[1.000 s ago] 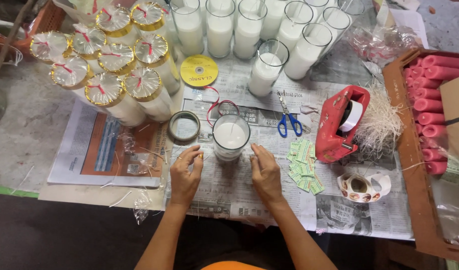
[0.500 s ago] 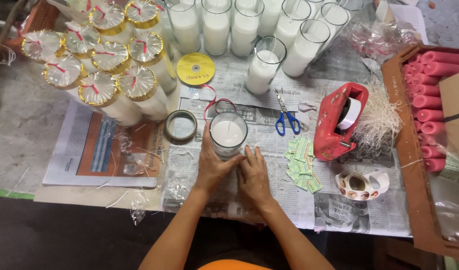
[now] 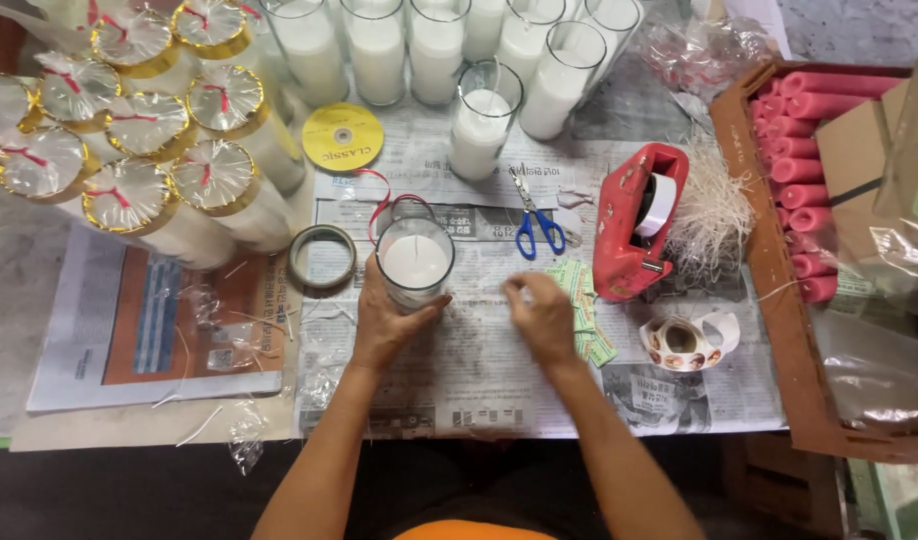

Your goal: Wrapping glass candles in plastic sleeves and adding decorative gold rings to the top.

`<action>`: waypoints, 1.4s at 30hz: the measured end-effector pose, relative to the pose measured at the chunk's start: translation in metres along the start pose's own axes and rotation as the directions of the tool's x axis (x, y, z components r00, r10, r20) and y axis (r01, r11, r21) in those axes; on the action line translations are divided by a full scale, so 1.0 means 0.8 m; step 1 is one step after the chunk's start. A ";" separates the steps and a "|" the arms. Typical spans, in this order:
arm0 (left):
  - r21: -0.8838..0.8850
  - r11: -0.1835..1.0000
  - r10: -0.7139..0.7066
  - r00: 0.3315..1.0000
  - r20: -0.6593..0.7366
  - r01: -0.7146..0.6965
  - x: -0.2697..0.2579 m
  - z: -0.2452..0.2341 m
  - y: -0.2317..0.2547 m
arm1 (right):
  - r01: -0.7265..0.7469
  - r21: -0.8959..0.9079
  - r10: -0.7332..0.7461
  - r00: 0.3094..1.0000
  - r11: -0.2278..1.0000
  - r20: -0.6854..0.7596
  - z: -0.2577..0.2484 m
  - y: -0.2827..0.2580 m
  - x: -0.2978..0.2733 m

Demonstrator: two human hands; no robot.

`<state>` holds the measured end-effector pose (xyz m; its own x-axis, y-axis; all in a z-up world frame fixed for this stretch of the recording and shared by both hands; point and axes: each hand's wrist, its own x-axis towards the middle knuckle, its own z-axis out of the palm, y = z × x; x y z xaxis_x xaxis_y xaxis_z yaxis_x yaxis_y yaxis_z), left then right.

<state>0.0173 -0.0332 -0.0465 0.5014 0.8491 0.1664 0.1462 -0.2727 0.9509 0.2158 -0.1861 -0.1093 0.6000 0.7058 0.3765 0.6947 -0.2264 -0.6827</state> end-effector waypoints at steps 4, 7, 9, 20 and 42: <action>-0.008 1.000 0.001 1.000 0.005 -0.001 -0.001 0.004 -0.006 | 0.098 -0.311 -0.109 0.994 0.945 -0.019 -0.020 0.102 0.094; 0.003 1.000 0.006 1.000 0.008 -0.006 -0.001 0.005 -0.007 | 0.133 -0.563 -0.101 0.991 0.816 0.088 -0.032 0.142 0.148; -0.003 1.000 -0.022 1.000 0.011 0.022 -0.002 0.005 -0.008 | 0.124 -0.649 0.178 0.908 0.750 0.380 -0.045 0.125 0.164; -0.012 0.997 -0.075 0.996 0.040 0.076 -0.005 0.000 -0.008 | 0.063 -0.752 0.449 0.769 0.656 0.456 -0.042 0.111 0.199; -0.738 0.441 -0.443 0.839 0.316 0.511 0.020 0.021 -0.004 | 0.026 0.364 -0.176 0.906 0.931 0.385 -0.086 -0.188 0.076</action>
<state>0.0391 -0.0263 -0.0510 0.6255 0.6901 -0.3640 -0.3091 0.6476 0.6965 0.1749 -0.1555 0.0595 0.2686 0.9377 0.2204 0.5185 0.0521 -0.8535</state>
